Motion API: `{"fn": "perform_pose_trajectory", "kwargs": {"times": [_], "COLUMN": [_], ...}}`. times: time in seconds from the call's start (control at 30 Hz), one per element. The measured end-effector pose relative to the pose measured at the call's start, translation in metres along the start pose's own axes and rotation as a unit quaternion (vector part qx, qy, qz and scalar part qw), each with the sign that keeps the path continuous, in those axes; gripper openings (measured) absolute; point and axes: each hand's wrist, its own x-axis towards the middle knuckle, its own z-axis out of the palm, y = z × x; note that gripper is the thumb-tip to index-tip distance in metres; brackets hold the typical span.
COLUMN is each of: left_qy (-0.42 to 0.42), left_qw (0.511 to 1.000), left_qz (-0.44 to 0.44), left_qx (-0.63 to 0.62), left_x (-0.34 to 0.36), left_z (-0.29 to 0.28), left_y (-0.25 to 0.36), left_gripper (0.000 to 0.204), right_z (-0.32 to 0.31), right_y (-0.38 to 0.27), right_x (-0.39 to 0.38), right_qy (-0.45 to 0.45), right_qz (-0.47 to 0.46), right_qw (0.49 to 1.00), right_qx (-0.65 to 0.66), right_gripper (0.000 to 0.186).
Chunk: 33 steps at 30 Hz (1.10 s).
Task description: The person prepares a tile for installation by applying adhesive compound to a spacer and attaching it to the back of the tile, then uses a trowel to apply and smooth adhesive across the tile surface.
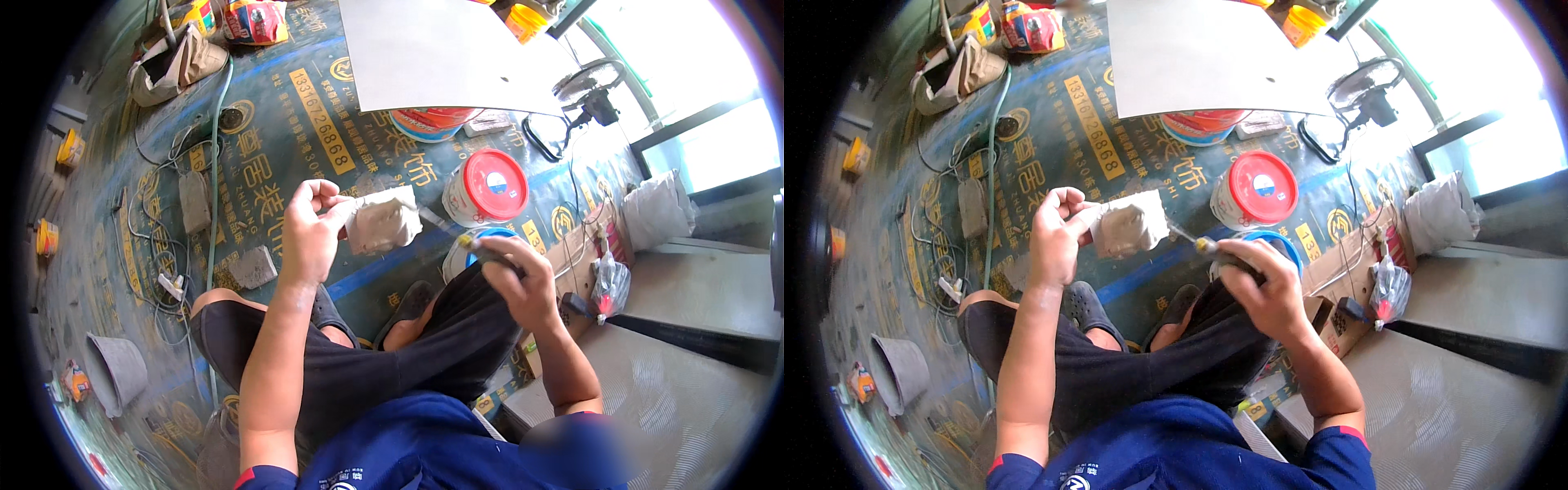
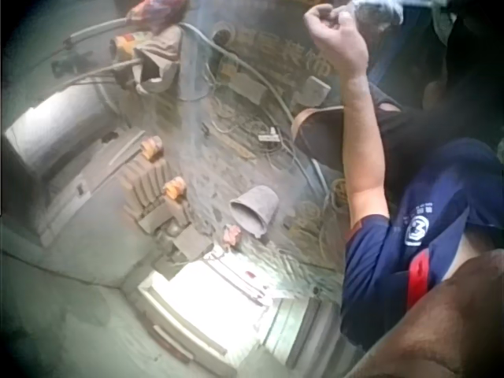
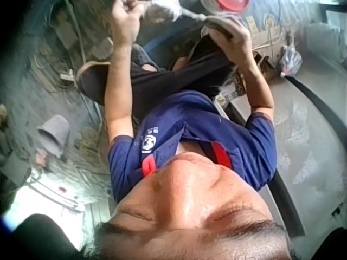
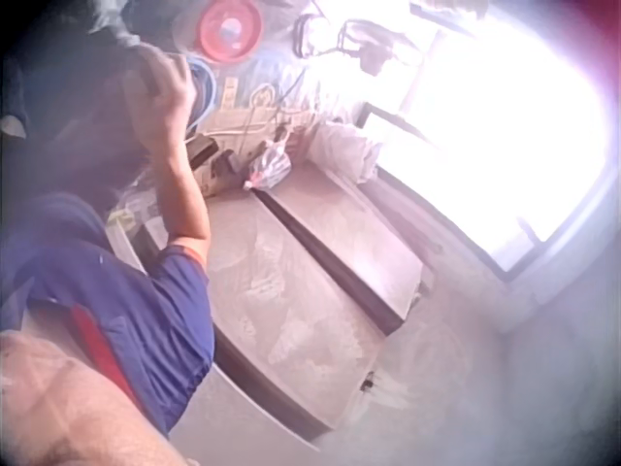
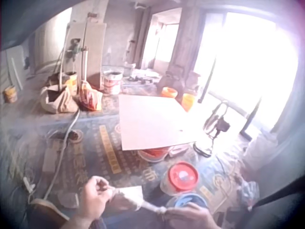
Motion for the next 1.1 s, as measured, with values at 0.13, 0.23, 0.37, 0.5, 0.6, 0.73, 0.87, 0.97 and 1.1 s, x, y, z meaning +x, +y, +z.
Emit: {"fn": "perform_pose_trajectory", "kwargs": {"times": [0.13, 0.23, 0.37, 0.5, 0.6, 0.73, 0.87, 0.97, 1.1], "left_qy": [-0.012, 0.009, 0.034, 0.025, -0.022, -0.085, -0.093, -0.046, -0.082], "left_qw": [0.986, 0.979, 0.968, 0.969, 0.967, 0.963, 0.959, 0.959, 0.948], "left_qz": [-0.057, -0.068, -0.066, -0.045, -0.006, -0.001, 0.011, 0.023, 0.037], "left_qx": [-0.158, -0.194, -0.240, -0.242, -0.254, -0.257, -0.266, -0.280, -0.304], "left_x": [0.007, 0.010, 0.009, 0.010, 0.014, 0.011, 0.013, 0.016, 0.019], "left_z": [-0.007, -0.009, -0.006, -0.005, -0.014, -0.029, -0.034, -0.043, -0.038], "left_y": [0.003, 0.002, 0.008, 0.013, 0.013, 0.024, 0.031, 0.034, 0.035], "left_gripper": [0.016, 0.017, 0.017, 0.017, 0.017, 0.017, 0.016, 0.018, 0.018], "right_z": [0.017, 0.033, 0.047, 0.055, 0.059, 0.059, 0.057, 0.062, 0.073], "right_y": [0.022, 0.022, 0.025, 0.030, 0.029, 0.027, 0.032, 0.031, 0.022], "right_x": [-0.011, -0.024, -0.027, -0.032, -0.029, -0.022, -0.022, -0.021, -0.023], "right_qy": [0.040, 0.023, 0.052, 0.070, 0.087, 0.067, 0.045, 0.027, -0.016], "right_qz": [0.226, 0.245, 0.237, 0.271, 0.294, 0.337, 0.343, 0.331, 0.362], "right_qw": [0.926, 0.895, 0.889, 0.853, 0.834, 0.790, 0.703, 0.693, 0.714], "right_qx": [0.298, 0.371, 0.388, 0.441, 0.459, 0.508, 0.621, 0.640, 0.599], "right_gripper": [0.031, 0.031, 0.032, 0.032, 0.031, 0.030, 0.032, 0.030, 0.029]}}
